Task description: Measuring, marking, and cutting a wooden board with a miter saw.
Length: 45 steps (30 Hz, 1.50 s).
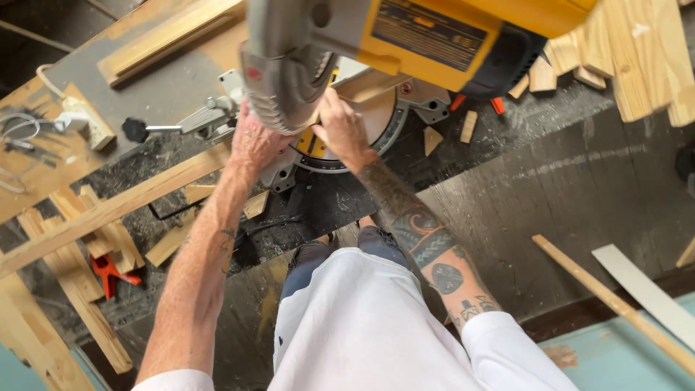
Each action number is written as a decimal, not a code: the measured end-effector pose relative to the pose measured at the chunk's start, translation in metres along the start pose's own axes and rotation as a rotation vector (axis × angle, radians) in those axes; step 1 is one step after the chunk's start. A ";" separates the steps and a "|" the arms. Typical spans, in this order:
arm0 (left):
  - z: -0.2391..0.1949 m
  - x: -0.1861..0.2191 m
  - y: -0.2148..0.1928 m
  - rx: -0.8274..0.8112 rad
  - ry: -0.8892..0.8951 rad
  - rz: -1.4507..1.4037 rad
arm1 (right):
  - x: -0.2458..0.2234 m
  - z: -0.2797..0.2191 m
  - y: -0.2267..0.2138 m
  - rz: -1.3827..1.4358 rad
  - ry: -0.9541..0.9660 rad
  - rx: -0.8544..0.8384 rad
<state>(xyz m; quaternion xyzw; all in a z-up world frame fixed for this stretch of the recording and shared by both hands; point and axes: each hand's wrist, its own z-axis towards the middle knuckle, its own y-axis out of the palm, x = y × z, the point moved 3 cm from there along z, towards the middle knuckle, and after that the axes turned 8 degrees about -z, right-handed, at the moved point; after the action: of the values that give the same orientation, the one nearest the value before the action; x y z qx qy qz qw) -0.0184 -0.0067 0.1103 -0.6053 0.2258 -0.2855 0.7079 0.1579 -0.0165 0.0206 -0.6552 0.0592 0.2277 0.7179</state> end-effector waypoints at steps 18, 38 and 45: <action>-0.173 -0.010 -0.008 -0.111 -0.144 -0.075 | -0.083 -0.063 -0.195 0.495 -0.220 -0.030; -0.314 -0.017 -0.514 0.364 -0.301 -1.636 | -0.475 -0.204 -0.116 1.129 -0.695 -0.784; -0.446 -0.069 -0.541 0.929 -0.294 -1.624 | -0.529 -0.245 -0.033 1.251 -0.273 -0.924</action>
<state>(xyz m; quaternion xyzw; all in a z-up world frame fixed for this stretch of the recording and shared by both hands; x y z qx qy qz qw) -0.4365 -0.3411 0.5677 -0.2647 -0.4923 -0.6732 0.4842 -0.2471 -0.3873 0.2203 -0.6982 0.2276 0.6694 0.1126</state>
